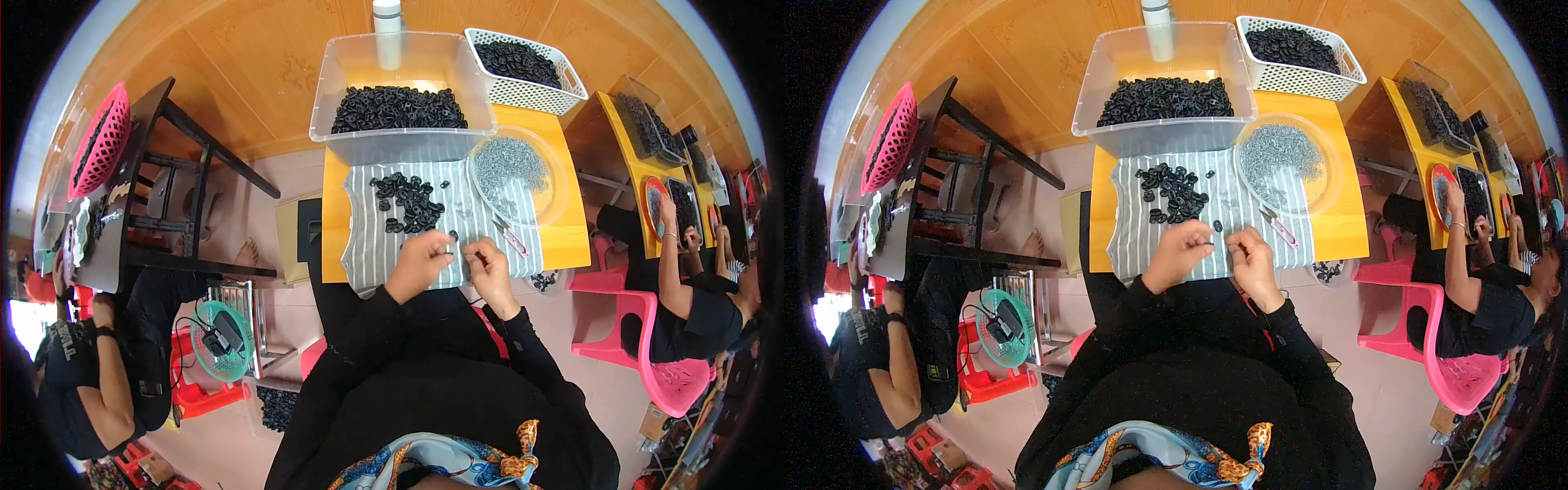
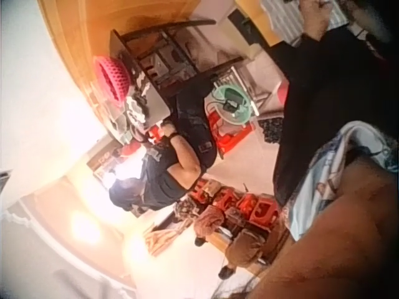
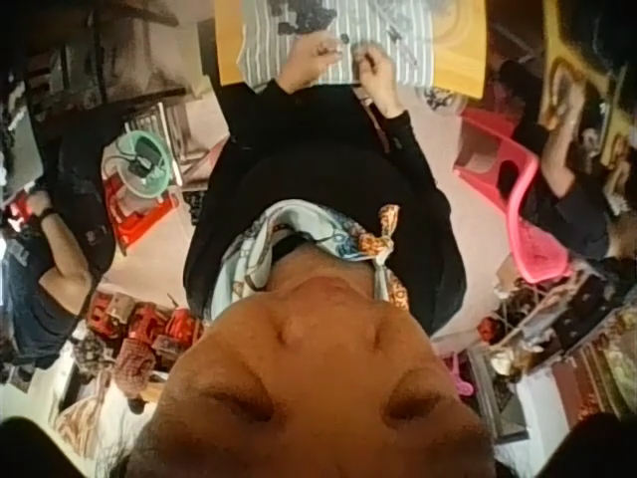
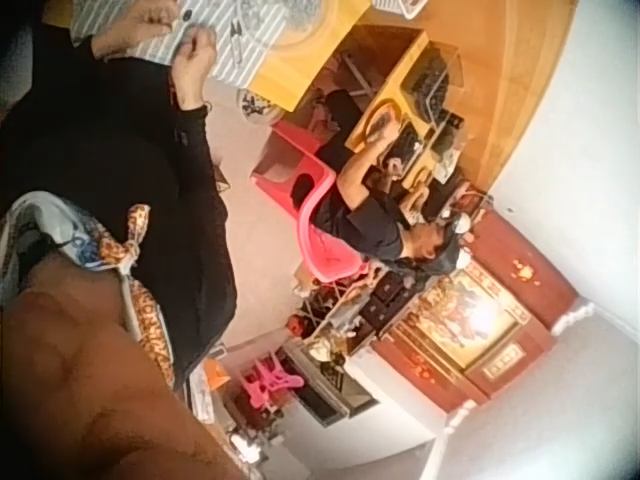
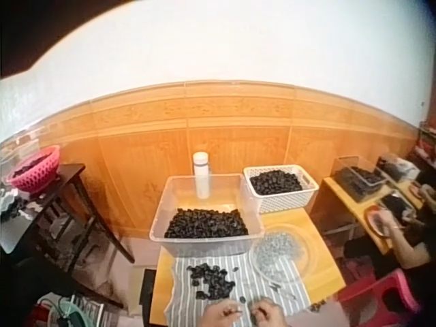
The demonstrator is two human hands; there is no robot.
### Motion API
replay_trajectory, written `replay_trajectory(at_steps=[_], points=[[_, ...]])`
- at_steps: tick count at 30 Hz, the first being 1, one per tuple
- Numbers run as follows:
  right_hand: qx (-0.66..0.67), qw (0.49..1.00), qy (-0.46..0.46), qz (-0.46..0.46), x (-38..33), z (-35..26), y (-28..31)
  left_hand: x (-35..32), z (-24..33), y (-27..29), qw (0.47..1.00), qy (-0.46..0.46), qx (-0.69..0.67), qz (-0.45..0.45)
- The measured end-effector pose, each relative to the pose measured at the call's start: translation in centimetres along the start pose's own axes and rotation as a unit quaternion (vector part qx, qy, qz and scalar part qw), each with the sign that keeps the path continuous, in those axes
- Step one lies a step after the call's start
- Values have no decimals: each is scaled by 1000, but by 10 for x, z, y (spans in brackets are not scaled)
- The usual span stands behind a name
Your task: Sorting and assembling small black industrial or decorative components at a workstation.
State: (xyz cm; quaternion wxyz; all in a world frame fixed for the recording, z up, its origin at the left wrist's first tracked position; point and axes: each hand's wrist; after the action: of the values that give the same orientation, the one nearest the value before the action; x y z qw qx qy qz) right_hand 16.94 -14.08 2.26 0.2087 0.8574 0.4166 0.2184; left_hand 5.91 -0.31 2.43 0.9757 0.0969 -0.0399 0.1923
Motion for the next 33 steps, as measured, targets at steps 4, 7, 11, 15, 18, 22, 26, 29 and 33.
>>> replay_trajectory(at_steps=[4, 7, 11, 15, 18, 22, 26, 29, 33], points=[[247, 963, -106, -1, -2, -24, -2, -14, 2, 4, 911, 130, -379, 99], [305, 947, -95, 9, 6, -48, -9, -21, 7, 4, 870, 130, -458, 125], [314, 947, -61, 29, 8, -55, -19, -29, 12, 4, 855, 151, -476, 138], [306, 951, -51, 13, 4, -59, -25, -35, 1, 0, 874, 93, -449, 162], [295, 954, -50, 11, 2, -58, -29, -34, 7, -4, 893, 64, -393, 211], [329, 942, -51, 24, 2, -57, -32, -35, 13, -5, 883, 67, -413, 213], [336, 940, -48, 25, 3, -56, -31, -39, 8, 1, 860, 120, -477, 136], [340, 939, -50, 34, 4, -59, -28, -40, 11, 1, 860, 115, -481, 127], [332, 941, -43, 51, 4, -58, -24, -40, 20, -1, 875, 109, -449, 145]])
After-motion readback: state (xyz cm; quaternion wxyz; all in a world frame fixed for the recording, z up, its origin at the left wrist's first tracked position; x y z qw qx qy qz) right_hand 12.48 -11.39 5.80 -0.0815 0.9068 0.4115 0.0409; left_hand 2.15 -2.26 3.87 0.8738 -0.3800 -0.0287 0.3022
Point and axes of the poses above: each hand's wrist, its own x-axis towards the middle knuckle, its own y-axis out of the back of the hand, z = x × y, and after that the axes turned 4 degrees about -z, right-handed
